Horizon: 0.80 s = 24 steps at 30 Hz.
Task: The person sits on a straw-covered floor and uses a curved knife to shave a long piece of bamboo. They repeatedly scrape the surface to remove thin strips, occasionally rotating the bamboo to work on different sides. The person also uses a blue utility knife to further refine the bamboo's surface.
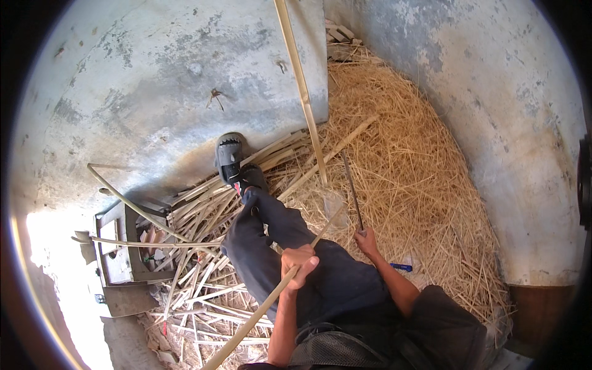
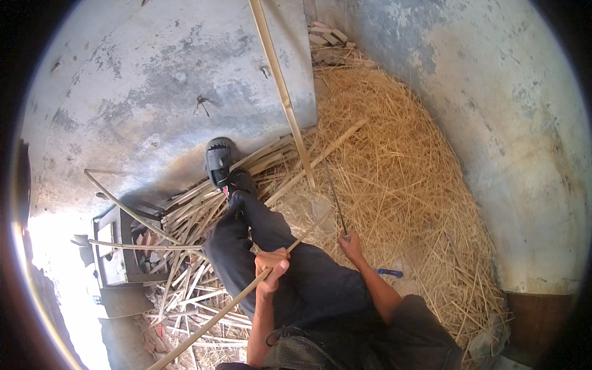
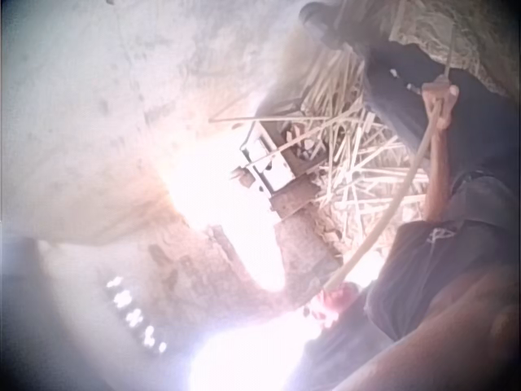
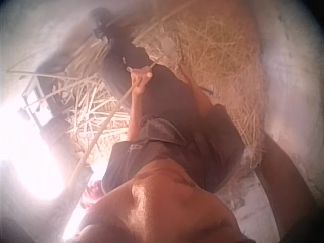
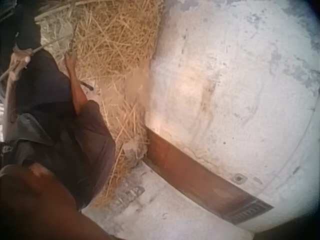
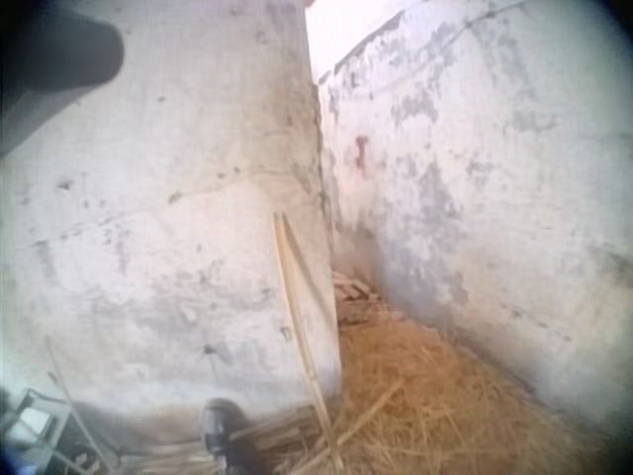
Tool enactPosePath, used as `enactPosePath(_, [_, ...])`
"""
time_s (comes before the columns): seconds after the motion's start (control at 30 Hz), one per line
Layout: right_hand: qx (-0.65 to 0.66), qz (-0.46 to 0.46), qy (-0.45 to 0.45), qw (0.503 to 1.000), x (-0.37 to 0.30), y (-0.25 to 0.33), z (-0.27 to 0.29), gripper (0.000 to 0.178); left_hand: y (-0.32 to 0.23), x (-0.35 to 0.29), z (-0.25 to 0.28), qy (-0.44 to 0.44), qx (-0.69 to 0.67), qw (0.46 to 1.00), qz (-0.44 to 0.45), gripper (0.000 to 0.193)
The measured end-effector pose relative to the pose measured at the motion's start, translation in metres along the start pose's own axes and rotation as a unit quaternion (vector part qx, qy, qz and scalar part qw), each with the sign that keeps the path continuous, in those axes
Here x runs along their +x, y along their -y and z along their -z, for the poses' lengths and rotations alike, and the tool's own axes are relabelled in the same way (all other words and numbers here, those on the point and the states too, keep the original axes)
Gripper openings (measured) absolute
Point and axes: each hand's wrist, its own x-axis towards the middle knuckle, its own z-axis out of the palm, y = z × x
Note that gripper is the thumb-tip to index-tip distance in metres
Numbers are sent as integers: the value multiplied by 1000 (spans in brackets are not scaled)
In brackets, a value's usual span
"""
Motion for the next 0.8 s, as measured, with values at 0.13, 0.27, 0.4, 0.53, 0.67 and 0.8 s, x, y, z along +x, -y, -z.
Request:
enactPosePath(0.13, [-35, -112, 5, 993, 17, -116, -11, 20, -5, 10, -6, 36, -11, 999, 3, 51])
enactPosePath(0.27, [-15, -229, 112, 967, 14, -92, -18, 28, -4, -4, -7, 6, 6, 1000, 11, 51])
enactPosePath(0.4, [285, -283, 218, 890, 27, -122, -4, 24, -3, 4, -10, 16, -11, 1000, 7, 49])
enactPosePath(0.53, [-66, -49, 14, 997, 4, -69, -15, 22, -1, 0, -9, -5, -23, 1000, 8, 46])
enactPosePath(0.67, [-68, 138, -33, 988, 6, -33, -8, 15, -4, 0, -12, 5, -15, 1000, 4, 46])
enactPosePath(0.8, [-80, 157, -47, 983, 5, -56, -16, 15, -7, 0, -13, -6, -21, 1000, 8, 47])
